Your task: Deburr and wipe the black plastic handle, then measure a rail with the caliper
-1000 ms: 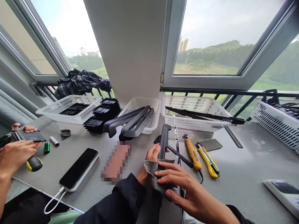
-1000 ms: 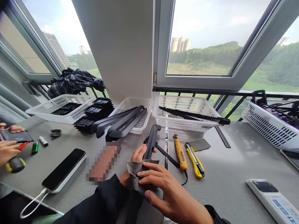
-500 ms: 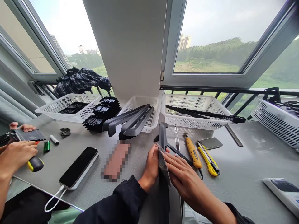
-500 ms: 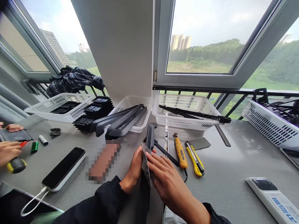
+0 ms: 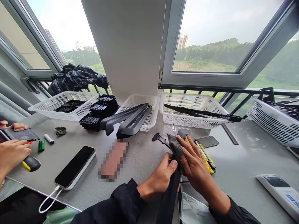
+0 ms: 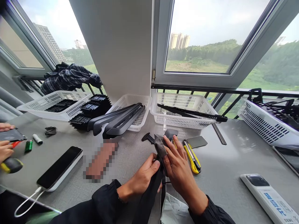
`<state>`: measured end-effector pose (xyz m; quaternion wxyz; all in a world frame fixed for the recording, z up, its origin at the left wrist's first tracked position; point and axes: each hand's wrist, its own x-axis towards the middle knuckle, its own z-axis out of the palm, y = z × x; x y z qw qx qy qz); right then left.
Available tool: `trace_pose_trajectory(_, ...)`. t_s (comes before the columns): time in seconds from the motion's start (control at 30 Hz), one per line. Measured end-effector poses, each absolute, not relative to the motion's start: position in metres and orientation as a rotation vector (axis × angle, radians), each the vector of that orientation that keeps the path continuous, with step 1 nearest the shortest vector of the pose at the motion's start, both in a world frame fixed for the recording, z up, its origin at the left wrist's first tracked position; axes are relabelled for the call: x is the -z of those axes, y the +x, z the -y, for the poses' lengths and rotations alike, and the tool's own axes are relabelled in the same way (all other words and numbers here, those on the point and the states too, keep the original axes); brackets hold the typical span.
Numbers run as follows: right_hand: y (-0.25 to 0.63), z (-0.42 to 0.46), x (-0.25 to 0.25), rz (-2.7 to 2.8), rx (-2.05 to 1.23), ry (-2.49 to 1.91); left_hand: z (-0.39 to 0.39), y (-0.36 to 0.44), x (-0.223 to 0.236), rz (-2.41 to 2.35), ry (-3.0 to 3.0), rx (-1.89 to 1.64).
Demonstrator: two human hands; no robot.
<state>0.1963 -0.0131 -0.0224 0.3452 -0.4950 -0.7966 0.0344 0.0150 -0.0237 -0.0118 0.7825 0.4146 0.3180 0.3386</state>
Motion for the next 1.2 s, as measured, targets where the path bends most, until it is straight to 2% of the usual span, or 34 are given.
trace_pose_trajectory(0.4, 0.255, -0.011, 0.014, 1.649, 0.042, -1.475, 0.033, 0.008, -0.008, -0.51, 1.019, -0.546)
trace_pose_trajectory(0.77, 0.2, 0.019, -0.001, 2.191, -0.216, -1.164, 0.017, 0.012, -0.002, -0.689, 0.943, -0.967)
trace_pose_trajectory(0.97, 0.214, 0.015, -0.004, 2.275, -0.1, -1.116, 0.01, -0.001, -0.006, -0.681, 0.909, -0.731)
trace_pose_trajectory(1.2, 0.213, 0.011, 0.009, 2.036, 0.002, -1.22, -0.004, -0.01, -0.009, -0.428, 0.837, -0.52)
